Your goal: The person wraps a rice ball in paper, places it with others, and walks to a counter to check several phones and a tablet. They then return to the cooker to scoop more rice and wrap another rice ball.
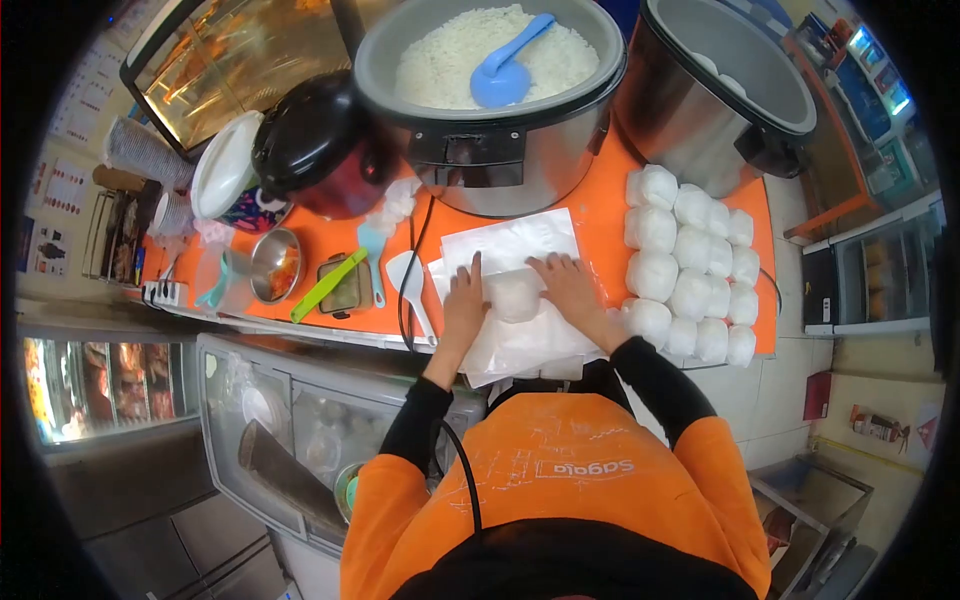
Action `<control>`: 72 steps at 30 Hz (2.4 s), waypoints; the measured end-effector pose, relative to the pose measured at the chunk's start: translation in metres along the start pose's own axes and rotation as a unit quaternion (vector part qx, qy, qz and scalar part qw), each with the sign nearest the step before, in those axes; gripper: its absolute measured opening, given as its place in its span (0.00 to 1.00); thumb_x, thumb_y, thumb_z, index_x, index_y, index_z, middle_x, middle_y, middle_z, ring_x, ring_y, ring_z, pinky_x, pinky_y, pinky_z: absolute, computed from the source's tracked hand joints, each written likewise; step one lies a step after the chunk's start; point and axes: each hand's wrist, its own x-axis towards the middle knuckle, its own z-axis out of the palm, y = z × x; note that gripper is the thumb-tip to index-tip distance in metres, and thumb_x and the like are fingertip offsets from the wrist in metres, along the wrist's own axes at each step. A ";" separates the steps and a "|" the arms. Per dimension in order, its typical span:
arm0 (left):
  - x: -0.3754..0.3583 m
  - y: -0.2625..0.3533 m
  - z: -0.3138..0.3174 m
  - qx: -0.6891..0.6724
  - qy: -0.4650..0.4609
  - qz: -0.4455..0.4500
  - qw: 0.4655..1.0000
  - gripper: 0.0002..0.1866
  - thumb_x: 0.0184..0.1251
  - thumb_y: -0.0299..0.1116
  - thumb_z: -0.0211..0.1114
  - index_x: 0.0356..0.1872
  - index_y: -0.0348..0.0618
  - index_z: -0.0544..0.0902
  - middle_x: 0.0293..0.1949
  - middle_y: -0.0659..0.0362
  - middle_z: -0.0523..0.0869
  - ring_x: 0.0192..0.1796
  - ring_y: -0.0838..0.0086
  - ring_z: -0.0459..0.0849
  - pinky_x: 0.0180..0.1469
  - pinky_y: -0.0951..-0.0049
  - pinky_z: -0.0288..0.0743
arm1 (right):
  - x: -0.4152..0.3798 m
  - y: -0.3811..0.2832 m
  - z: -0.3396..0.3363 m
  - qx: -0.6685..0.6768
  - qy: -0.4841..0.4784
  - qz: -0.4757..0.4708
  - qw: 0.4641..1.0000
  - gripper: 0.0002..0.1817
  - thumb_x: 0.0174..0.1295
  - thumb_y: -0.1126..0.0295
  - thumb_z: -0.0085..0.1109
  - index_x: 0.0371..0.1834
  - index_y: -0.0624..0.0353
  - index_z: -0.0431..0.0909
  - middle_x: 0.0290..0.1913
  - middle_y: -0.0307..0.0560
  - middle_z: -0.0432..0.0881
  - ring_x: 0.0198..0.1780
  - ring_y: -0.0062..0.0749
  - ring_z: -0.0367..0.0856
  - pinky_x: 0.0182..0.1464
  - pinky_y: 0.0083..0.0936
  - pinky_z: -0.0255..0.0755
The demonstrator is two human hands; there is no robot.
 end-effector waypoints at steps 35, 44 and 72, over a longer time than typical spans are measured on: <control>-0.038 0.128 0.027 -0.547 -0.065 -0.032 0.834 0.29 0.56 0.29 0.59 0.60 0.31 0.64 0.57 0.48 0.68 0.59 0.60 0.69 0.60 0.67 0.63 | -0.080 -0.008 -0.079 0.769 0.111 0.317 0.544 0.41 0.51 0.69 0.65 0.67 0.60 0.53 0.59 0.48 0.66 0.59 0.30 0.66 0.59 0.25 0.62; 0.036 0.256 0.034 -0.104 -0.088 0.483 0.865 0.31 0.44 0.28 0.64 0.56 0.61 0.73 0.61 0.57 0.65 0.69 0.59 0.54 0.65 0.42 0.43 | -0.222 0.063 -0.102 0.610 0.307 0.517 0.516 0.34 0.48 0.74 0.67 0.59 0.59 0.62 0.55 0.48 0.68 0.57 0.33 0.68 0.55 0.28 0.68; 0.006 0.098 0.001 -0.185 0.142 0.194 0.953 0.16 0.50 0.23 0.59 0.43 0.47 0.78 0.43 0.60 0.77 0.57 0.62 0.71 0.64 0.48 0.50 | -0.151 0.072 -0.111 0.191 0.496 0.381 0.756 0.22 0.58 0.72 0.53 0.55 0.66 0.64 0.55 0.57 0.67 0.61 0.47 0.62 0.63 0.39 0.53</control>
